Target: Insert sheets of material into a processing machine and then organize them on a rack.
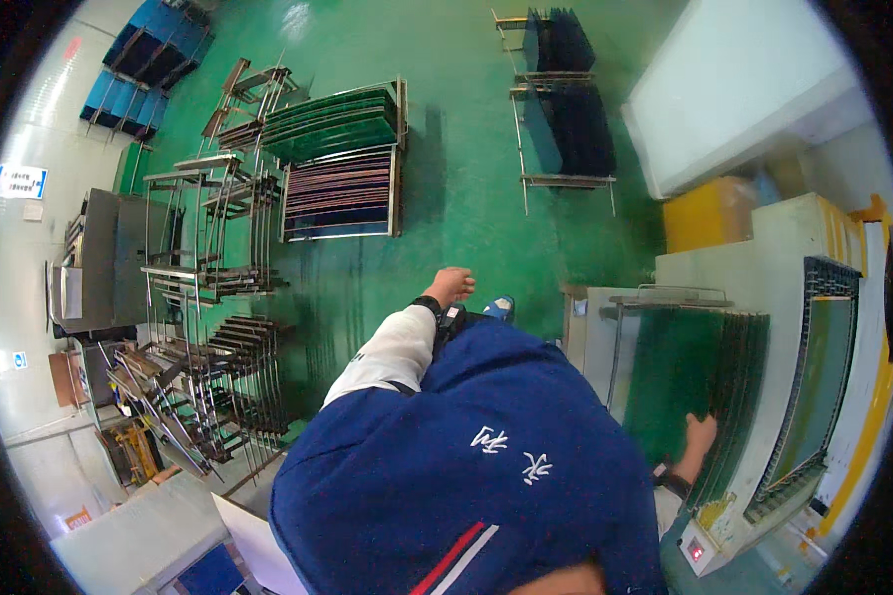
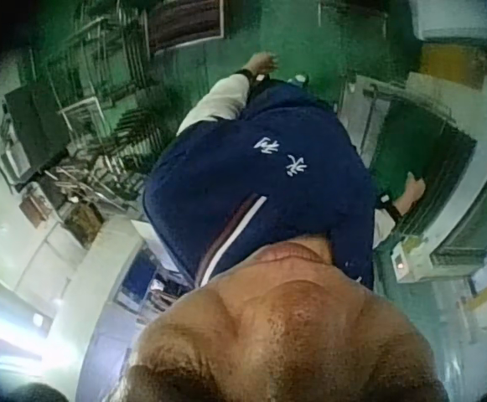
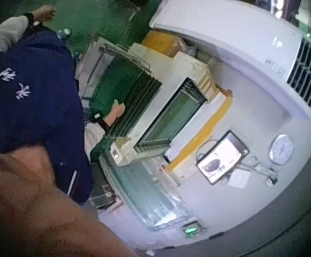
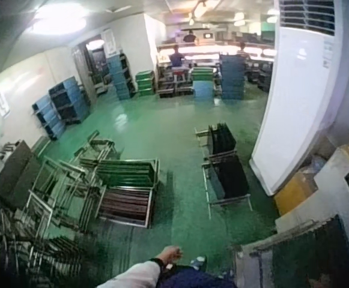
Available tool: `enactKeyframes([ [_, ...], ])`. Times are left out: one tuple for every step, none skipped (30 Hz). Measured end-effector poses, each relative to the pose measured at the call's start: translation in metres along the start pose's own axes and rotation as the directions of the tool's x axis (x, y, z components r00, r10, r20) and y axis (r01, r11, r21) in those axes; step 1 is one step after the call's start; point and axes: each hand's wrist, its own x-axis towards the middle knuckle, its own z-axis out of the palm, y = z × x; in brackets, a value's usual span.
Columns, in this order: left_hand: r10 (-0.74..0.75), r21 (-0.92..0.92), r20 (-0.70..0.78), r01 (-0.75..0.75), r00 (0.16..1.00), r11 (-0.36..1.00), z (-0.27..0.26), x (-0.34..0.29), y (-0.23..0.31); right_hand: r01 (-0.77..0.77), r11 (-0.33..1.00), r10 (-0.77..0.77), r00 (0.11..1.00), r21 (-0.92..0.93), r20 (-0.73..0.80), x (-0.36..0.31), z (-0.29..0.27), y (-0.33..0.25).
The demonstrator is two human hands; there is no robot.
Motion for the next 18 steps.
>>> enactKeyframes([
  [0.031,-0.009,0.009,-0.031,0.999,0.999,-0.003,0.005,0.006,0.001,1.000,-0.001,1.000,-0.007,-0.004,0.000,0.003,0.001],
  [0.055,-0.024,0.014,-0.055,0.998,0.998,-0.006,0.008,0.008,-0.007,0.999,0.003,0.997,-0.052,-0.074,0.004,0.008,0.003],
  [0.091,-0.057,0.018,-0.090,0.996,0.994,-0.005,0.005,0.013,-0.023,0.995,0.010,0.990,-0.094,-0.141,0.003,0.012,0.007],
  [0.126,-0.091,0.023,-0.124,0.992,0.988,-0.005,0.004,0.021,-0.028,0.994,0.013,0.990,-0.110,-0.139,0.006,0.014,0.008],
  [0.142,-0.100,0.020,-0.139,0.990,0.985,-0.009,0.010,0.030,-0.063,0.995,0.057,0.995,-0.073,-0.088,0.009,0.015,0.004],
  [0.158,-0.120,0.012,-0.155,0.987,0.981,-0.016,0.016,0.034,-0.092,0.995,0.090,0.995,-0.044,-0.035,0.014,0.013,-0.001],
  [0.188,-0.114,0.017,-0.185,0.982,0.976,-0.013,0.012,0.045,-0.106,0.992,0.104,0.994,-0.065,-0.030,0.014,0.013,-0.003],
  [0.221,-0.107,0.025,-0.217,0.975,0.970,-0.004,0.000,0.060,-0.125,0.988,0.119,0.991,-0.094,-0.064,0.012,0.013,-0.004],
  [0.223,-0.040,-0.032,-0.224,0.974,0.974,0.004,-0.004,0.071,-0.135,0.984,0.124,0.988,-0.120,-0.095,0.010,0.014,-0.003],
  [0.241,0.002,-0.016,-0.241,0.970,0.970,0.003,-0.002,0.078,-0.143,0.981,0.132,0.987,-0.131,-0.094,0.010,0.018,0.006],
  [0.232,-0.001,-0.011,-0.232,0.973,0.973,0.005,-0.004,0.082,-0.113,0.985,0.097,0.987,-0.127,-0.127,0.013,0.021,0.008],
  [0.232,-0.004,-0.014,-0.232,0.973,0.973,0.007,-0.007,0.086,-0.083,0.989,0.063,0.985,-0.123,-0.160,0.015,0.021,0.012],
  [0.233,-0.006,-0.017,-0.233,0.972,0.972,0.010,-0.007,0.087,-0.090,0.987,0.068,0.984,-0.131,-0.162,0.015,0.019,0.017],
  [0.214,0.007,-0.049,-0.214,0.976,0.977,0.008,-0.005,0.087,-0.080,0.994,0.070,0.989,-0.074,-0.133,0.008,0.011,-0.005],
  [0.212,0.005,-0.046,-0.212,0.976,0.977,0.008,-0.001,0.084,-0.078,0.997,0.076,0.991,-0.017,-0.108,0.002,0.005,-0.019],
  [0.202,0.009,-0.057,-0.202,0.978,0.979,0.008,0.004,0.080,-0.079,0.997,0.077,0.991,-0.020,-0.109,0.001,0.004,-0.020],
  [0.193,0.013,-0.066,-0.192,0.979,0.981,0.011,0.007,0.075,-0.079,0.997,0.076,0.991,-0.022,-0.114,0.001,0.003,-0.020],
  [0.191,0.011,-0.064,-0.190,0.980,0.982,0.013,0.010,0.069,-0.079,0.997,0.075,0.990,-0.025,-0.117,0.002,0.002,-0.020],
])
